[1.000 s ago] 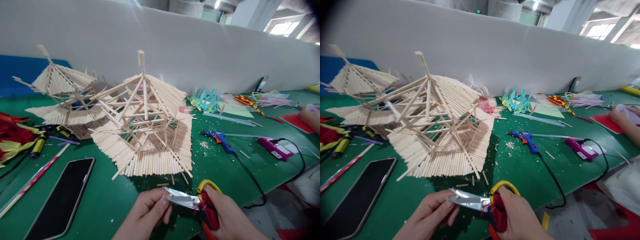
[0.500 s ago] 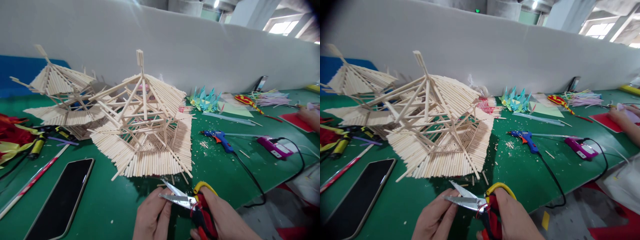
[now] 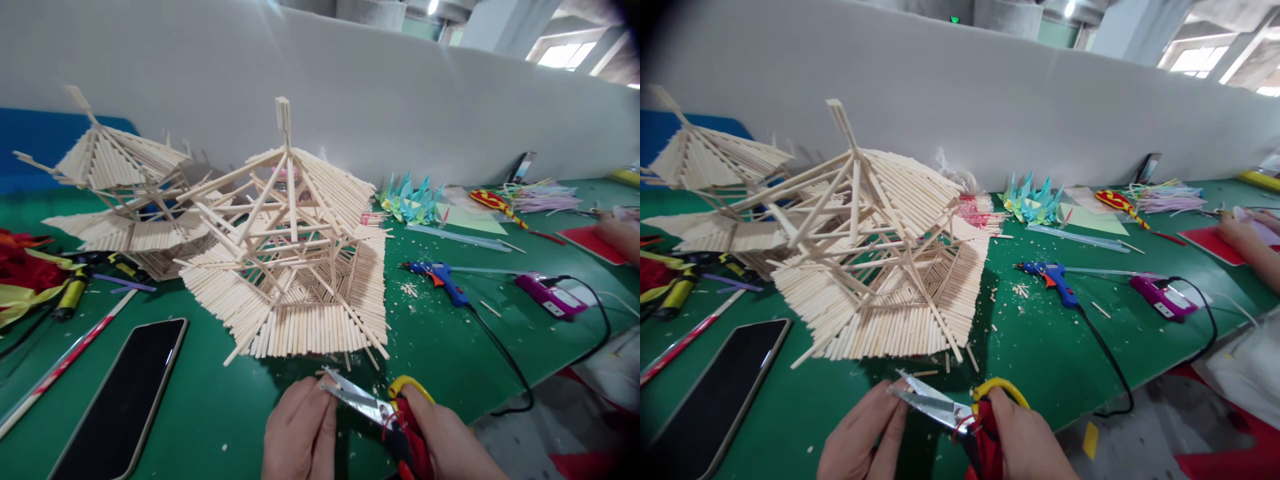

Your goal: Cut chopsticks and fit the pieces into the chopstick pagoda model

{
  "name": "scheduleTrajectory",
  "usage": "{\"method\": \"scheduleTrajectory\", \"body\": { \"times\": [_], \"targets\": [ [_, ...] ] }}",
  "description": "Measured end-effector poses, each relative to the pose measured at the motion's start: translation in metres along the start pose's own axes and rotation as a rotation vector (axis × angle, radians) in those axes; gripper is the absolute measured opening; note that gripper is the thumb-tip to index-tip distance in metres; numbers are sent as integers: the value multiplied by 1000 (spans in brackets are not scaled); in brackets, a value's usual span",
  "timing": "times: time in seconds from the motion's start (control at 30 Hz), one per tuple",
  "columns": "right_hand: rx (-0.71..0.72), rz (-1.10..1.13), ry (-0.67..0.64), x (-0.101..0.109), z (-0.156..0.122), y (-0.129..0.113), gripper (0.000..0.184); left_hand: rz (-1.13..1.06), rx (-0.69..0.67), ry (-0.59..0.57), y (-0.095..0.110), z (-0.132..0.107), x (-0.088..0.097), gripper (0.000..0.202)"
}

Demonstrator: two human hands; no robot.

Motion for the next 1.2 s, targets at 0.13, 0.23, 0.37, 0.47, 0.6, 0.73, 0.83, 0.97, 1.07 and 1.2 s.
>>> {"method": "scheduleTrajectory", "body": {
  "times": [0.13,0.23,0.37,0.47,0.6,0.73,0.83,0.97,1.07,1.2],
  "targets": [
    [40,31,66,4,-1,-6,26,11,12,-3,-2,-1,-1,16],
    [104,65,122,6,-3,-15,24,8,2,-11,1,-2,-4,16],
    [249,75,200,9,-5,-27,25,25,16,-13,3,-8,-6,17],
    [360,98,230,9,-4,-33,26,70,2,44,5,-12,-2,19],
    [445,128,263,10,-3,-34,29,33,22,11,3,-9,-3,19],
    [542,107,291,8,-4,-35,29,11,56,-40,-2,-7,-4,23],
    [562,65,348,7,-4,-35,19,-6,56,-70,-5,-8,-5,25],
    [551,55,336,4,-3,-40,15,-20,27,-68,-6,-9,-2,26],
    [544,58,288,6,-5,-47,15,-93,-11,-130,0,-10,-7,24],
    [511,31,224,9,-8,-49,24,-232,109,-116,-5,-8,-7,18]
  ]
}}
Point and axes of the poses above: each hand's wrist, its own z-axis towards the middle knuckle, its own x-axis out of the back of the hand, y = z × x, the point moved 10 cm from there along z, towards the middle knuckle, and after that the axes turned 13 degrees about z, right-handed, at the moved point
